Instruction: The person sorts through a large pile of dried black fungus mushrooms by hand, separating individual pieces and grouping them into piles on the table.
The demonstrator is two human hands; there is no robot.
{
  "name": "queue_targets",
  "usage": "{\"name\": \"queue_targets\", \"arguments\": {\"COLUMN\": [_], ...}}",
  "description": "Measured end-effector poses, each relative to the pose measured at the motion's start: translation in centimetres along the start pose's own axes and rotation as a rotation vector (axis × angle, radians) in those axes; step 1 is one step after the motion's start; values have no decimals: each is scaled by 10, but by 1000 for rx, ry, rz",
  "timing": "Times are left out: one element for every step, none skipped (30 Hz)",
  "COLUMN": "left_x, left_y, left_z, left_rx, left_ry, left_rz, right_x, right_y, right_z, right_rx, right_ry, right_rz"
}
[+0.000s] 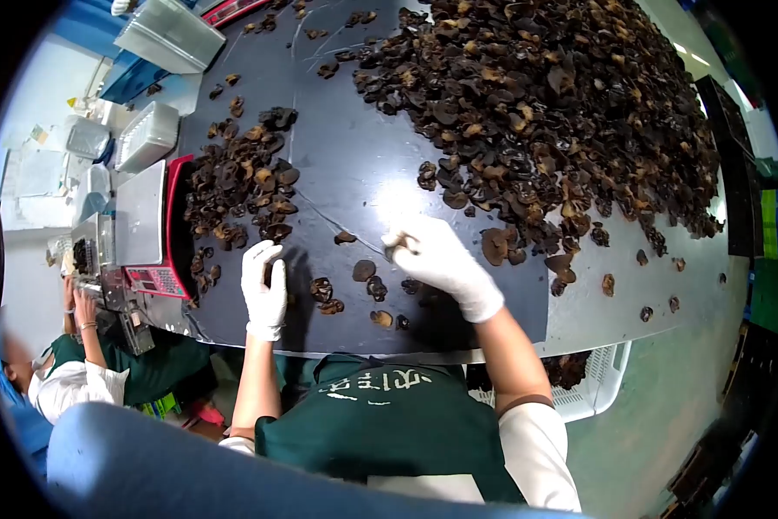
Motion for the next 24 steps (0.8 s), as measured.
{"name": "queue_targets", "arguments": {"left_x": [-1,-4,-10,-17,-24,-34,-46,-59,-71,-83,-94,-102,-108,-113,-121,-126,-133,-141,-148,-155,-162,-171,-184,-198], "left_y": [-4,-7,-11,-14,-14,-13,-11,-10,-9,-8,-7,-5,-2,0,-1,-3,-7,-14,-22,-31,-40,-50,-66,-85], "left_z": [6,9,10,10,-2,-15,-26,-37,-46,-55,-60,-66,-72,-79,-87,-97,-105,-112,-122,-132,-142,-153,-158,-159], "left_rx": [26,57,60,63,12,-30,-55,-80,-118,-158,-160,-178,-178,-178,-200,-229,-255,-278,-324,-369,-417,-463,-506,-548], "left_ry": [-27,-56,-50,-42,5,3,-33,-67,-93,-119,-138,-160,-187,-212,-210,-223,-234,-241,-249,-255,-203,-151,-98,-47], "left_rz": [-4,8,16,22,26,42,80,119,151,183,206,216,227,237,288,310,346,382,426,471,504,537,577,617], "right_x": [13,20,29,33,46,53,49,51,53,42,22,0,-30,-51,-73,-83,-86,-85,-77,-65,-56,-49,-33,-17], "right_y": [-13,-34,-59,-81,-89,-95,-101,-103,-106,-106,-105,-105,-106,-105,-104,-104,-109,-113,-118,-125,-136,-156,-171,-183], "right_z": [-9,-14,-12,-28,-34,-35,-32,-42,-50,-45,-34,-27,-26,-15,-13,-10,-12,-14,-18,-20,-29,-51,-65,-77], "right_rx": [94,83,25,-67,-18,33,32,-129,-290,-271,-126,-3,65,183,194,223,244,268,206,143,70,-77,-160,-249], "right_ry": [-8,60,142,142,91,41,41,-69,-178,-191,-254,-221,-322,-479,-619,-638,-572,-502,-412,-344,-335,-412,-531,-643], "right_rz": [84,301,514,636,518,402,403,307,206,154,136,100,134,88,98,62,10,-38,59,220,386,599,638,641]}}
Point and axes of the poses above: each hand's wrist, its own y-axis towards the middle knuckle, its own x-axis out of the back of the hand, z = x × y, the point moved 9 cm from there along y, towards the middle knuckle, and after that the axes turned 9 degrees about -y, right-handed, at the moved point
